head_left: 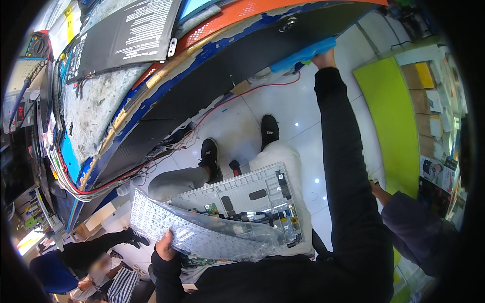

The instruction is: The person removes a battery from a laptop, sets it aside, and then unpacks a replacement keyboard component from a plastic bag and positions it over the internal chassis.

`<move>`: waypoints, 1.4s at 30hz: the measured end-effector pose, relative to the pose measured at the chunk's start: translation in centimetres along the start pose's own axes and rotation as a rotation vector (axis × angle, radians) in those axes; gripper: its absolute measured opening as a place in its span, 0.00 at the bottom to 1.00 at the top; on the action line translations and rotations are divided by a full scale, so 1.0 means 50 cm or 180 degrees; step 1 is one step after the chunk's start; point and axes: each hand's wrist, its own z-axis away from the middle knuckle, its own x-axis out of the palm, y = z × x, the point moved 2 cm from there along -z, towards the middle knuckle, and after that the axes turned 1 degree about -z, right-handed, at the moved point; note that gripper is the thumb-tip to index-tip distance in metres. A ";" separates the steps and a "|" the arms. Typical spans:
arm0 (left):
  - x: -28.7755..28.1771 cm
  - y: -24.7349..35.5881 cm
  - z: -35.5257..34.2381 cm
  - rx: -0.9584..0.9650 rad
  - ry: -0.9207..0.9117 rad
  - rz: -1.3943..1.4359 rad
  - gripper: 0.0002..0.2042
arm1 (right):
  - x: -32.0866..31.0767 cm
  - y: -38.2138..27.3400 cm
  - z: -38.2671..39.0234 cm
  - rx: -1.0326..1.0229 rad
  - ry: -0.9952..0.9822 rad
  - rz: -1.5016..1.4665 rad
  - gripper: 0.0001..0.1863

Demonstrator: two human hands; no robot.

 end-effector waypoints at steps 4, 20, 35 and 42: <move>-0.018 -0.010 0.001 0.0109 0.0075 -0.0123 0.30 | 0.021 -0.030 0.139 -0.1043 0.0521 0.4114 0.27; -0.018 -0.007 0.010 0.0013 0.0172 -0.0035 0.29 | 0.120 -0.021 0.052 -0.0158 0.0355 -0.0194 0.27; -0.048 -0.039 -0.007 0.0274 -0.0138 0.0148 0.32 | 0.110 -0.009 0.372 -0.0202 0.1347 0.1832 0.15; -0.007 -0.022 -0.045 0.0485 -0.0824 0.0719 0.26 | 0.282 -0.164 0.815 -0.0296 -0.0212 0.3889 0.13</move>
